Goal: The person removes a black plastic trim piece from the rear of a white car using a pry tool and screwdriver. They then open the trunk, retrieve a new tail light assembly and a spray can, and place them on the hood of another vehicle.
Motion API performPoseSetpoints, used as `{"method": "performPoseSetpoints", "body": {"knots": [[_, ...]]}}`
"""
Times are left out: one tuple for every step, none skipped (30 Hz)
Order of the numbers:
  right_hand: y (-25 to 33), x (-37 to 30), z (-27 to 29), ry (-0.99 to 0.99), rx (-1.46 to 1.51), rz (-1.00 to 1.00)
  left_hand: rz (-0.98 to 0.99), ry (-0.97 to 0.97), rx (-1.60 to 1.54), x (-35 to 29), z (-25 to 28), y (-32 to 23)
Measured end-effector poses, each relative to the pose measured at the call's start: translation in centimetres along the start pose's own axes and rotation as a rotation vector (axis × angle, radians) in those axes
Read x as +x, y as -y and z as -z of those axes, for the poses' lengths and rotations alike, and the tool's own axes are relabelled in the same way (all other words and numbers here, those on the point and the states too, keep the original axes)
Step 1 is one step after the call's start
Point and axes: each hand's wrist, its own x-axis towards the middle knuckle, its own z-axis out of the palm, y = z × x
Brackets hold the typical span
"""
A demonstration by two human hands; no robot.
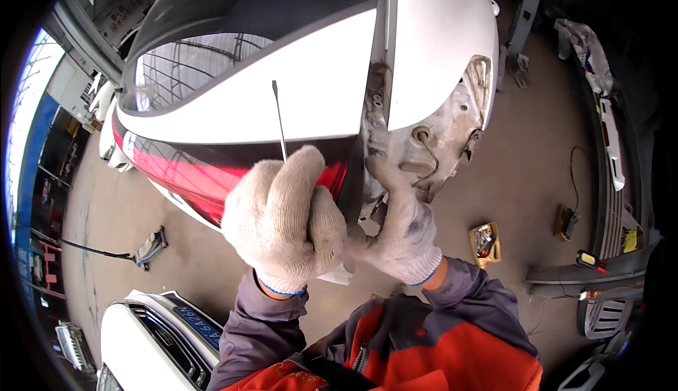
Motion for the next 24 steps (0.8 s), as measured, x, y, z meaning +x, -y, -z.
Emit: {"method": "performPoseSetpoints", "body": {"knots": [[-0.5,-0.1,-0.1,-0.018,-0.003,-0.003,0.014,0.019,-0.008,-0.2,-0.5,-0.2],[-0.9,-0.5,-0.4,0.004,0.026,-0.061,-0.001,0.042,-0.020,-0.5,-0.8,0.1],[-1.4,-0.8,-0.5,0.025,0.047,-0.116,0.011,0.051,-0.030,-1.0,-1.2,0.4],[-1.8,-1.1,-0.7,0.047,0.068,-0.171,0.022,0.060,-0.042,-1.4,-1.5,0.7],[-2.5,-1.4,-1.2,0.022,0.033,-0.119,0.025,0.068,-0.048,-1.9,-2.3,1.1],[-3.4,-1.7,-1.5,-0.002,-0.003,-0.072,0.037,0.087,-0.057,-2.3,-2.7,1.4],[-4.6,-1.8,-1.9,-0.027,-0.059,-0.009,0.047,0.107,-0.066,-2.8,-3.1,1.6],[-5.9,-1.2,-2.1,-0.064,-0.120,0.084,0.080,0.108,-0.089,-3.2,-3.6,1.9],[-6.5,-1.6,-2.1,-0.002,-0.135,0.017,0.106,0.111,-0.119,-3.9,-4.0,2.3],[-6.9,-1.6,-2.3,0.004,-0.136,0.011,0.131,0.116,-0.151,-4.4,-4.5,2.6],[-7.5,-1.8,-2.3,0.019,-0.137,-0.007,0.141,0.092,-0.207,-4.8,-5.2,2.7],[-8.1,-1.7,-2.2,0.032,-0.139,-0.026,0.093,0.106,-0.197,-4.8,-5.4,3.0],[-8.1,-1.2,-2.1,0.033,-0.154,-0.007,0.050,0.070,-0.223,-4.7,-5.5,3.1],[-8.3,-1.8,-2.3,0.040,-0.167,0.013,0.018,0.047,-0.250,-5.2,-5.4,3.4],[-8.4,-2.4,-2.5,0.038,-0.180,0.036,0.008,0.043,-0.236,-5.1,-4.6,3.3],[-8.4,-2.6,-2.7,0.035,-0.192,0.058,-0.004,0.039,-0.222,-4.9,-4.3,3.4],[-7.5,-1.8,-2.4,0.006,-0.155,0.033,0.064,-0.154,-0.571,-6.0,-5.3,4.0],[-7.5,-2.1,-2.6,-0.003,-0.143,0.017,0.055,-0.164,-0.501,-6.3,-5.6,4.6],[-7.6,-2.5,-2.9,-0.013,-0.129,0.002,0.057,-0.156,-0.423,-6.6,-5.4,4.8],[-7.8,-2.6,-2.7,-0.036,-0.136,-0.002,0.106,-0.164,-0.551,-5.5,-6.0,4.5],[-8.3,-3.2,-2.9,-0.051,-0.181,0.000,0.111,-0.151,-0.555,-5.3,-6.1,4.5],[-8.5,-3.9,-2.6,-0.073,-0.187,0.005,0.118,-0.138,-0.557,-5.3,-6.1,4.6],[-8.3,-4.6,-2.0,-0.079,-0.180,0.028,0.131,-0.138,-0.536,-5.3,-5.4,4.4],[-8.4,-5.6,-1.3,-0.079,-0.006,-0.125,0.138,-0.047,-0.567,-5.3,-4.7,4.3]]}}
